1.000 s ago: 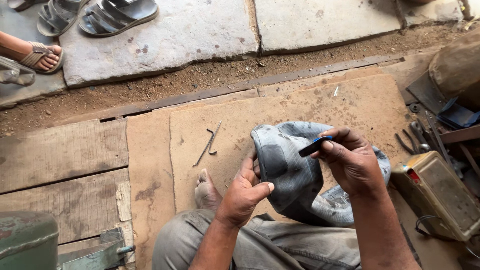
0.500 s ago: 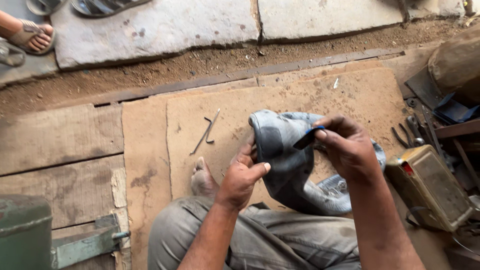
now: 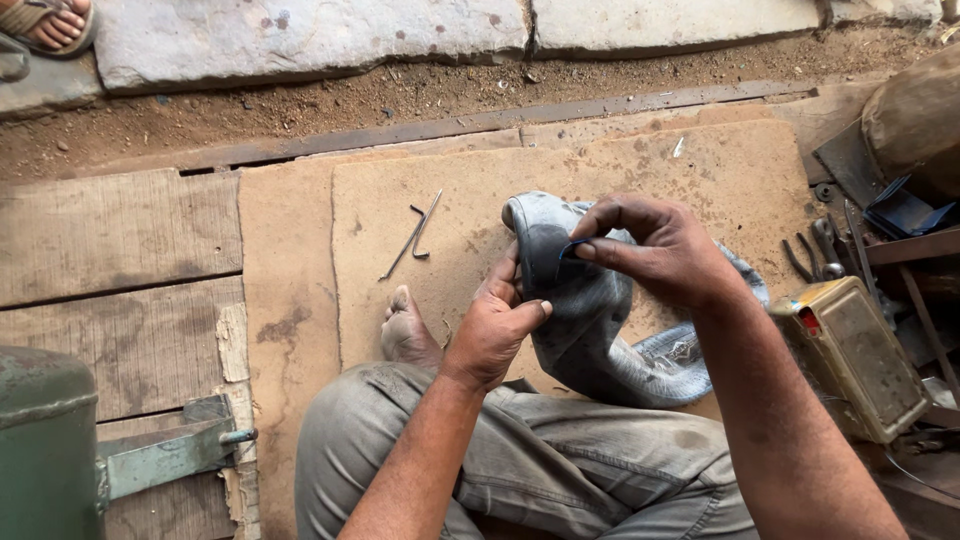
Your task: The person applies a blue patch to the inner surface of a tire using a small tool. They then use a hammer to tap the tire's outer edge and a pair of pliers to manipulate a section of the tire's rim.
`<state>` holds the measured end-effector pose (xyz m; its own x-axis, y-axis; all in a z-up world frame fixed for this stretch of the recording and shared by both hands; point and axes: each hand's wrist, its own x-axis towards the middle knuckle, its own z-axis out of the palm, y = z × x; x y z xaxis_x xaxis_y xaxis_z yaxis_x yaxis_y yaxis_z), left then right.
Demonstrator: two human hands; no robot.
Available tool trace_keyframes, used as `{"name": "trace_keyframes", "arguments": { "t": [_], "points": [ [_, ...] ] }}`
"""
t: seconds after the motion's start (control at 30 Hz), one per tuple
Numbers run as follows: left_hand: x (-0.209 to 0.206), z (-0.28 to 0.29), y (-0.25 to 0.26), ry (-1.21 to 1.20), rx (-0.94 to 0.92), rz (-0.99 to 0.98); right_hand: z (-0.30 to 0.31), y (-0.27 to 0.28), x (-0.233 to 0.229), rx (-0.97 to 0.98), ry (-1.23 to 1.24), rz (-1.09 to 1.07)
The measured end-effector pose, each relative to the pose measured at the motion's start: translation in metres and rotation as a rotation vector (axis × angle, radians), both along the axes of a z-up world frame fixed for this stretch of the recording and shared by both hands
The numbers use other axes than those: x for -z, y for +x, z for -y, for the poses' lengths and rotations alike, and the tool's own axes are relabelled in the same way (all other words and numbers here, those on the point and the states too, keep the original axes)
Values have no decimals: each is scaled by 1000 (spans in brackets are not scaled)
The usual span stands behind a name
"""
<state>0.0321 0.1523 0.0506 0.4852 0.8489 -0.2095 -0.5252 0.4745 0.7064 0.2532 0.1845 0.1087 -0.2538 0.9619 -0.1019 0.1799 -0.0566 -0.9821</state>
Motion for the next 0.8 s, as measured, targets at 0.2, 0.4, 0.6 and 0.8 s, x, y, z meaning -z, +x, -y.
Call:
{"name": "trace_keyframes", "arguments": {
  "t": [0.2,0.4,0.6,0.8],
  "points": [
    [-3,-1,0,4,8,7,-6,-3,7,12,-94,-94],
    [-1,0,0,20,6,8,-6,-1,18,4,-88,-61],
    [-1,0,-1,-16,17,-23,-6,-2,19,4,-103,-50],
    [-5,0,-1,-23,19,-41,-7,-3,22,6,-97,-65]
  ]
}}
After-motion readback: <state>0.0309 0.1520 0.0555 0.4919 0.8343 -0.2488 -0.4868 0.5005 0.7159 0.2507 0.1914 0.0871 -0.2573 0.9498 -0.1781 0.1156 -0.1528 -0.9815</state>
